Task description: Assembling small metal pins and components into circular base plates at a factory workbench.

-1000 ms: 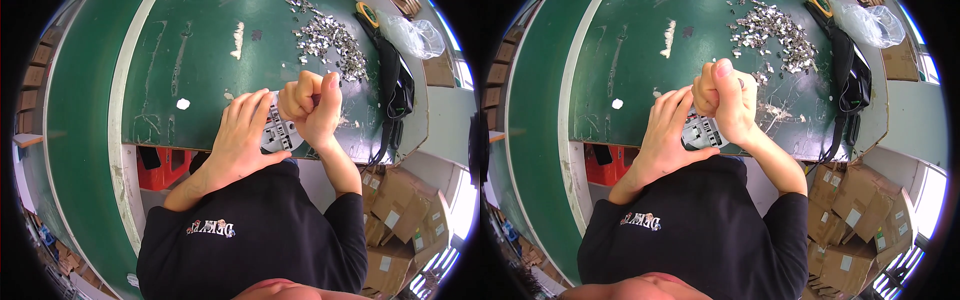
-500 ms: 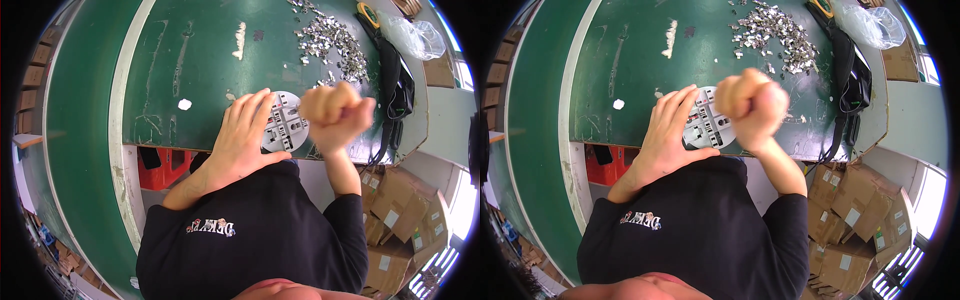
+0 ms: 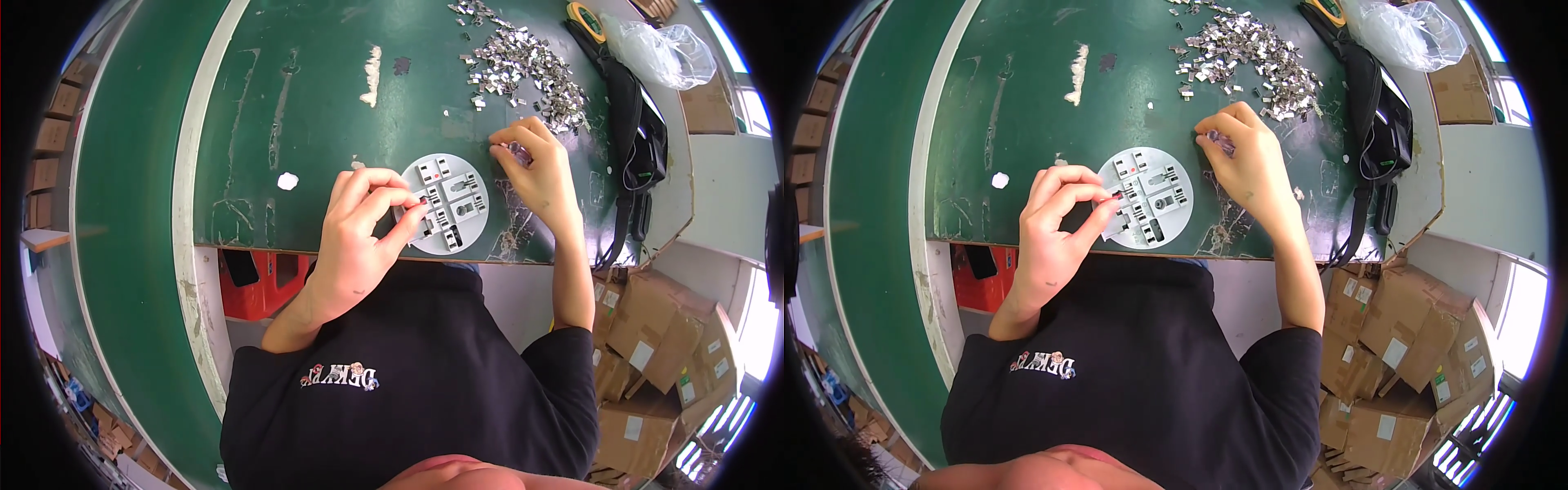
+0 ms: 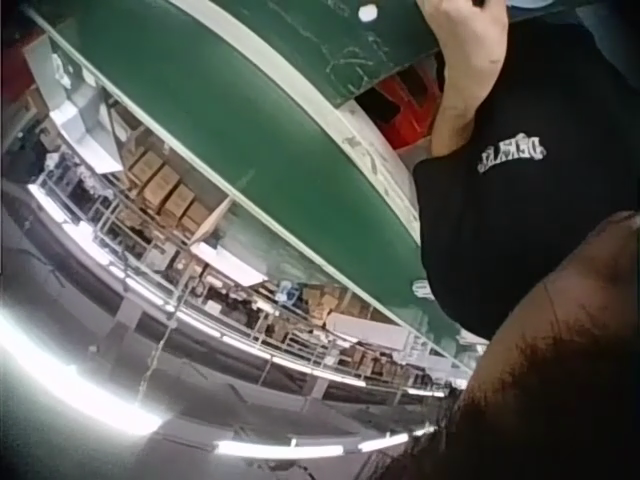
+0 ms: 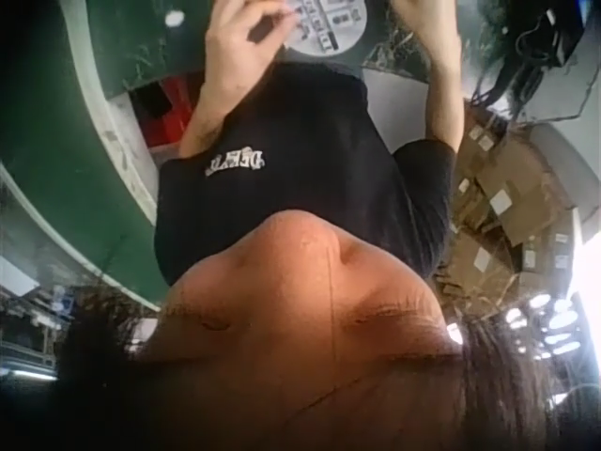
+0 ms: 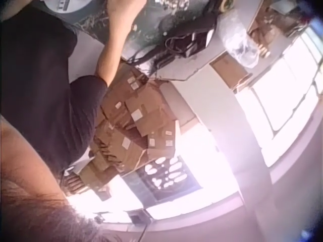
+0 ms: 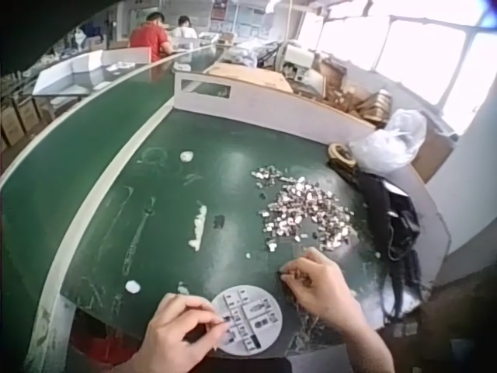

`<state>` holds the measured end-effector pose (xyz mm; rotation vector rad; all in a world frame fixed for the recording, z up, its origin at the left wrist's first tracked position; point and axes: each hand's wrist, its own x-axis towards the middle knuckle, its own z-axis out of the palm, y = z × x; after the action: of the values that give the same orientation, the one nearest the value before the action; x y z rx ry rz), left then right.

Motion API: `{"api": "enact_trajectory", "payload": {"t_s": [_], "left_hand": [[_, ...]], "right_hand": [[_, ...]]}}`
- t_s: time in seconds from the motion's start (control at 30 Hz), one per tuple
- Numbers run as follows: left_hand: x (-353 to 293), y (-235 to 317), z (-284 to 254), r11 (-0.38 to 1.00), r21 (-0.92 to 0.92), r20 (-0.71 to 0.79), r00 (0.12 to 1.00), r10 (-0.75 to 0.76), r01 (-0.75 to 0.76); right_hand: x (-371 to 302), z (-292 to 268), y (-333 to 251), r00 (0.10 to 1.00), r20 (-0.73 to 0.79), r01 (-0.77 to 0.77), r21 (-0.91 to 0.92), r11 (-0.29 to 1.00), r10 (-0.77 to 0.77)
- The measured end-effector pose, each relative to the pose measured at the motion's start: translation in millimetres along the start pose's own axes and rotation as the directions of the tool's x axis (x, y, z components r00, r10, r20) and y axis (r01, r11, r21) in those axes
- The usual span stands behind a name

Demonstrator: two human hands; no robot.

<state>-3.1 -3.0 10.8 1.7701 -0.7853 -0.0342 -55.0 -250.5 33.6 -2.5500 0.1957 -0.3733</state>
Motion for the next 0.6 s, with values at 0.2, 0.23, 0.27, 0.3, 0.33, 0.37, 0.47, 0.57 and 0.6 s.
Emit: {"api": "enact_trajectory", "payload": {"t_s": [0.2,0.23,0.27,0.3,0.33,0.37,0.47,0.57,0.6], "left_hand": [[2,0,11,1.000,-0.009,0.007,1.000,0.021,-0.021],[3,0,14,0.999,0.000,0.003,0.999,0.033,-0.033],[3,0,16,0.999,0.009,-0.001,0.999,0.046,-0.046],[3,-1,18,0.998,0.018,-0.005,0.998,0.058,-0.058],[4,-1,20,0.997,0.027,-0.010,0.997,0.070,-0.070],[5,-1,20,0.997,0.026,-0.009,0.998,0.069,-0.069],[9,0,20,0.997,0.028,0.013,0.997,0.073,-0.073],[10,1,20,0.997,0.028,0.018,0.997,0.073,-0.074],[10,0,19,0.997,0.028,0.019,0.997,0.075,-0.076]], "right_hand": [[-5,-12,-32,0.942,0.140,-0.330,0.210,0.920,0.305],[-7,-13,-34,0.952,0.155,-0.295,0.231,0.927,0.264],[-9,-14,-37,0.960,0.170,-0.259,0.253,0.932,0.221],[-11,-14,-38,0.967,0.185,-0.224,0.275,0.935,0.177],[-13,-14,-40,0.971,0.199,-0.188,0.298,0.936,0.132],[-15,-13,-41,0.971,0.199,-0.190,0.297,0.936,0.134],[-23,-6,-43,0.987,0.153,-0.097,0.376,0.922,0.041],[-26,-3,-43,0.993,0.119,-0.029,0.395,0.918,-0.020],[-26,-2,-43,0.994,0.100,0.006,0.390,0.921,-0.049]]}}
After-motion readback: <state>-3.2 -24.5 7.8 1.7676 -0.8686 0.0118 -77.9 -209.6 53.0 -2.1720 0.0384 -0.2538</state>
